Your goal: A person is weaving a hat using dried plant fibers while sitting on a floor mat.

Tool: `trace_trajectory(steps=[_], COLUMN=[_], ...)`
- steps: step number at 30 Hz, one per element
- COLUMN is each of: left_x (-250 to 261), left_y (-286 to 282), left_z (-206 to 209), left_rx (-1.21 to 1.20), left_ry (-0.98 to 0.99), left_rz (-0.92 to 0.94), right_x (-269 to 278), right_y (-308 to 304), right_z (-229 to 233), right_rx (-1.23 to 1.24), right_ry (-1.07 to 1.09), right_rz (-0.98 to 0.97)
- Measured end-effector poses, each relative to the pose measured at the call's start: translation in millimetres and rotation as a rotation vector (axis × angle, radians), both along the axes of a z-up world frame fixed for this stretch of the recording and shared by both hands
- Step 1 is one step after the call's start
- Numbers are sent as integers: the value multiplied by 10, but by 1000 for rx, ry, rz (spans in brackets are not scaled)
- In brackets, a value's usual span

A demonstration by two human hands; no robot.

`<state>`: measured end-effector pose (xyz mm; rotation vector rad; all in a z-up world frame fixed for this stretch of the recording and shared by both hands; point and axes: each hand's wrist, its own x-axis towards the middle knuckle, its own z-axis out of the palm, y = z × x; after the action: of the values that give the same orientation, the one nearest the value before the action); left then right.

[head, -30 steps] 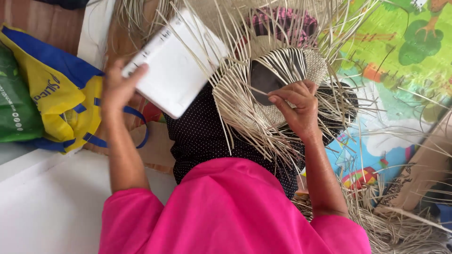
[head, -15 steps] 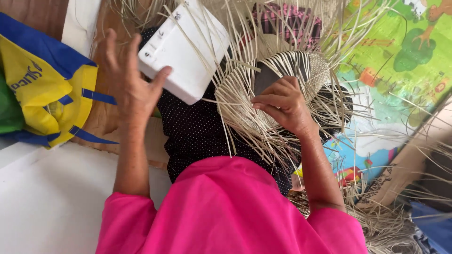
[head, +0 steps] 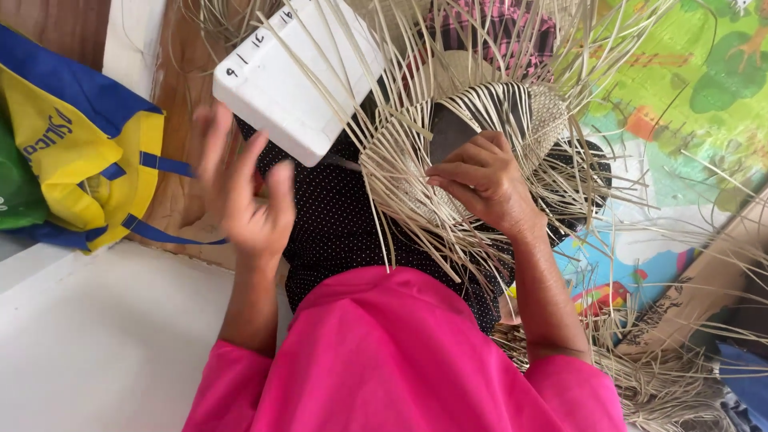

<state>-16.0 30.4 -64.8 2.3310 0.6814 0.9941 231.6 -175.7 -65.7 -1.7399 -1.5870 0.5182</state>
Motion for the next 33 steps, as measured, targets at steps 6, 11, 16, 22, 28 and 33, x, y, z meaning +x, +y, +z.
trace_trajectory(steps=[6, 11, 16, 22, 28, 33], left_x=[-97, -204, -432, -637, -594, 15], left_y=[-126, -223, 89, 338, 184, -416], left_z=[472, 191, 136, 158, 223, -168], left_rx=[127, 51, -69, -355, -215, -485], left_ry=[50, 367, 506, 729, 576, 250], left_rz=[-240, -342, -265, -234, -43, -132], right_x=[-65, -235, -103, -199, -304, -439], right_y=[309, 526, 419, 497, 640, 662], right_z=[69, 124, -86, -189, -113, -274], right_rx=[36, 119, 0, -42, -90, -67], right_ry=[-75, 86, -65, -149, -244, -313], right_rz=[203, 187, 20, -6, -25, -7])
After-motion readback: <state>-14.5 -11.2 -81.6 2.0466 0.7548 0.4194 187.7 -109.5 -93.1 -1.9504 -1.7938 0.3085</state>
